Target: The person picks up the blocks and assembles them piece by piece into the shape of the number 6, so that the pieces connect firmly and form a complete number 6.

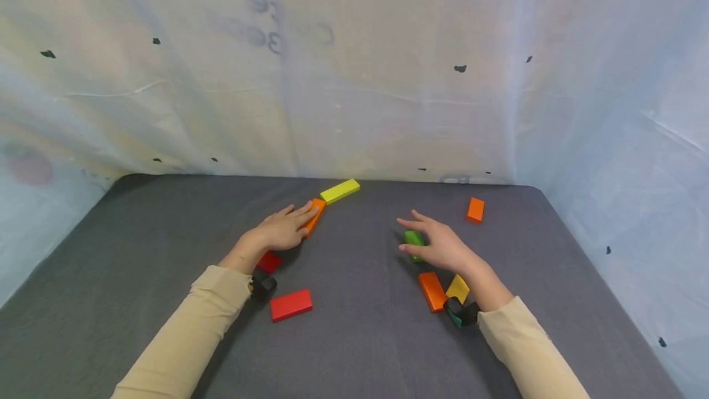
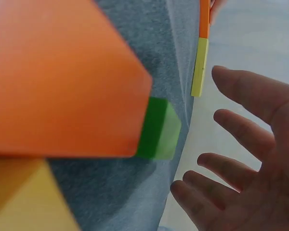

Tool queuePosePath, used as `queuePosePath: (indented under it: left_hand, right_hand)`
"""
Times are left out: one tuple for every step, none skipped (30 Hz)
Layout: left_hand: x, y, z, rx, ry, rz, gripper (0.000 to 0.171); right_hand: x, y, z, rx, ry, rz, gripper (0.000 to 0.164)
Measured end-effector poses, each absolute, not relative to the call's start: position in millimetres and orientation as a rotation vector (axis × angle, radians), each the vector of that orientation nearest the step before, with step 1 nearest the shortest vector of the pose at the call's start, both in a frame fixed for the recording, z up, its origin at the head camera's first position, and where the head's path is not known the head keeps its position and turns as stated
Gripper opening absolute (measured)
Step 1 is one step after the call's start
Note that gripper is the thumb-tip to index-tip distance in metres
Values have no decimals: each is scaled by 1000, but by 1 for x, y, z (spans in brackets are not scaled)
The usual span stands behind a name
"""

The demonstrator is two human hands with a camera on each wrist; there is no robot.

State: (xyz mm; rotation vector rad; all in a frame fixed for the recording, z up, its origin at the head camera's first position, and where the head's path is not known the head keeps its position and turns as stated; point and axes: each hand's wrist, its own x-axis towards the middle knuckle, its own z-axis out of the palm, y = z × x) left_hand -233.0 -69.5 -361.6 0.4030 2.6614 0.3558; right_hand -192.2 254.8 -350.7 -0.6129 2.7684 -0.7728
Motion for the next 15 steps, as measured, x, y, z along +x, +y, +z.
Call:
queuePosePath:
  left_hand:
    - [-233,-70,-362,405,2664,352,56]
    - [-233,-69,-362,404,2663,354,56]
    - [-234,-70,-362,403,2663,352,56]
    - [-234,-70,-362,403,2662,353,56]
    - [-233,-70,-363,403,2662,350,56]
    - [-233,-70,-362,402,2660,351,56]
    - [-233,-71,-363,406,2659,351,56]
    - [-233,-71,-362,407,2657,356,56]
    - [-233,-72,-362,410,2657,357,56]
    - [-233,-72,-362,415,2658,359,55]
    - [-233,-72,-362,417,2659,361,55]
    - [-233,-72,-362,419,2661,362,55]
    - [-233,-72,-362,421,2662,361,55]
    - [-233,-72,-362,424,2664,361,55]
    - [-233,-72,-362,425,2665,361,55]
  right_hand:
    - [-191,256,-351,-607,2766,-772,60]
    - [-190,257,-352,-604,2765,-770,60]
    - [-189,257,-352,-602,2764,-766,60]
    - [-188,258,-353,-600,2763,-763,60]
    - [-188,258,-353,-599,2762,-759,60]
    - [-187,257,-353,-600,2764,-754,59]
    - [-186,257,-354,-604,2770,-748,59]
    - [-186,257,-355,-610,2775,-745,58]
    - [-186,257,-355,-614,2779,-743,58]
    - [-185,257,-356,-617,2786,-743,57]
    - [-185,258,-357,-622,2794,-740,56]
    - [-185,258,-357,-624,2800,-737,55]
    - [-185,259,-358,-628,2806,-734,55]
    - [-185,259,-359,-634,2811,-729,54]
    - [-185,260,-360,-639,2813,-724,54]
